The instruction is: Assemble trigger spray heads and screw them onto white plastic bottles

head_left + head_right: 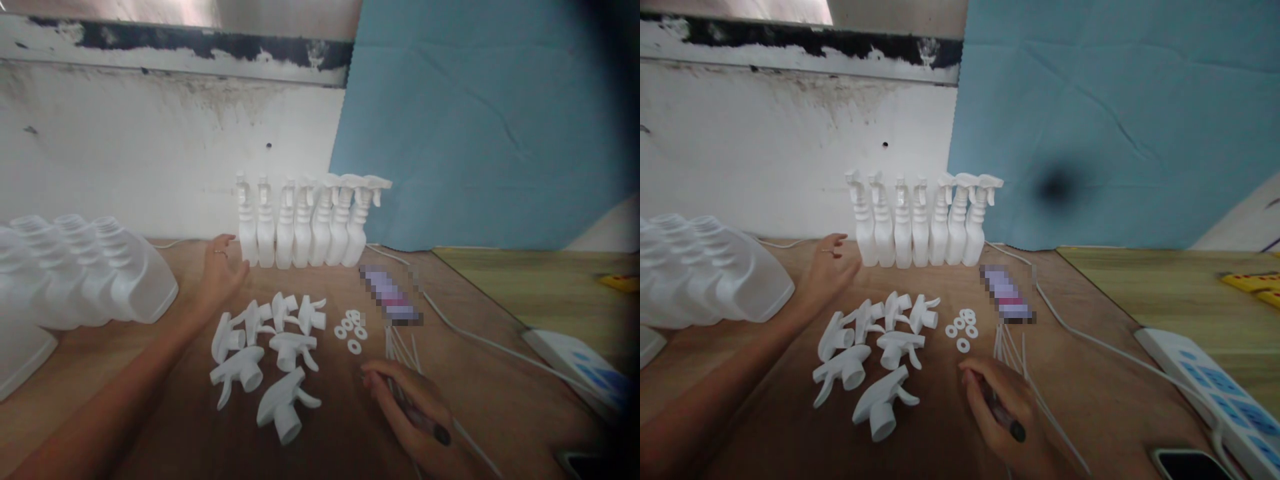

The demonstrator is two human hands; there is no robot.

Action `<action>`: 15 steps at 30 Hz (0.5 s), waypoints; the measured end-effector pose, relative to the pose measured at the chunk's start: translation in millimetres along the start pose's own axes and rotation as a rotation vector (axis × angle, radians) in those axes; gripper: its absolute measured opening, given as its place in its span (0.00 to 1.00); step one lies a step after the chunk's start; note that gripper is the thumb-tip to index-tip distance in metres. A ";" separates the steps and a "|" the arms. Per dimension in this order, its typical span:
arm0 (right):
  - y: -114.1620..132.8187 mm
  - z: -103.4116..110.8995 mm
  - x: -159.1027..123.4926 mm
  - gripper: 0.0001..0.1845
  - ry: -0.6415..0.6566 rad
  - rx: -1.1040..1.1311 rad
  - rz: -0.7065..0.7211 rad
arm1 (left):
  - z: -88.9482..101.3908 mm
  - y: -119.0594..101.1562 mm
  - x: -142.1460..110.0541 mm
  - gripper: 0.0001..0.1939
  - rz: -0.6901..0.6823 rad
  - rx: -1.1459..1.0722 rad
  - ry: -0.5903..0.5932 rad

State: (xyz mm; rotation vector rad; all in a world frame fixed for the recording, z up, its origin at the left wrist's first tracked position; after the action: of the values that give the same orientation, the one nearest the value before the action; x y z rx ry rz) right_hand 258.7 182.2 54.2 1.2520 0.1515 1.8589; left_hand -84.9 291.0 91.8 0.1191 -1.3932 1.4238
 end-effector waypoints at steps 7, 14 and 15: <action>3.2 2.6 1.0 0.09 0.019 -0.035 0.068 | -61.3 65.3 27.3 0.38 0.277 -0.097 0.018; -1.4 7.9 3.4 0.08 -0.040 0.013 -0.050 | -10.9 48.1 16.3 0.28 0.264 -0.130 -0.063; -5.0 8.3 4.4 0.07 -0.053 0.036 -0.114 | 4.8 43.3 13.7 0.30 0.262 -0.112 -0.096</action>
State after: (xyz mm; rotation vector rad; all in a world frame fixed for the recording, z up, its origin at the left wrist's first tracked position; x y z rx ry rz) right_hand 267.8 185.6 58.6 1.2895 0.2238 1.7313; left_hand -124.0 307.5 74.7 -0.0712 -1.6105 1.5660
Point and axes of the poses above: each hand's wrist, its own x-axis towards the middle knuckle, its own z-axis out of the back of the hand, y = z × x, the point moved 8 cm from there along x, towards the middle knuckle, and after that the axes turned 14 degrees about -y, right-handed, at the moved point
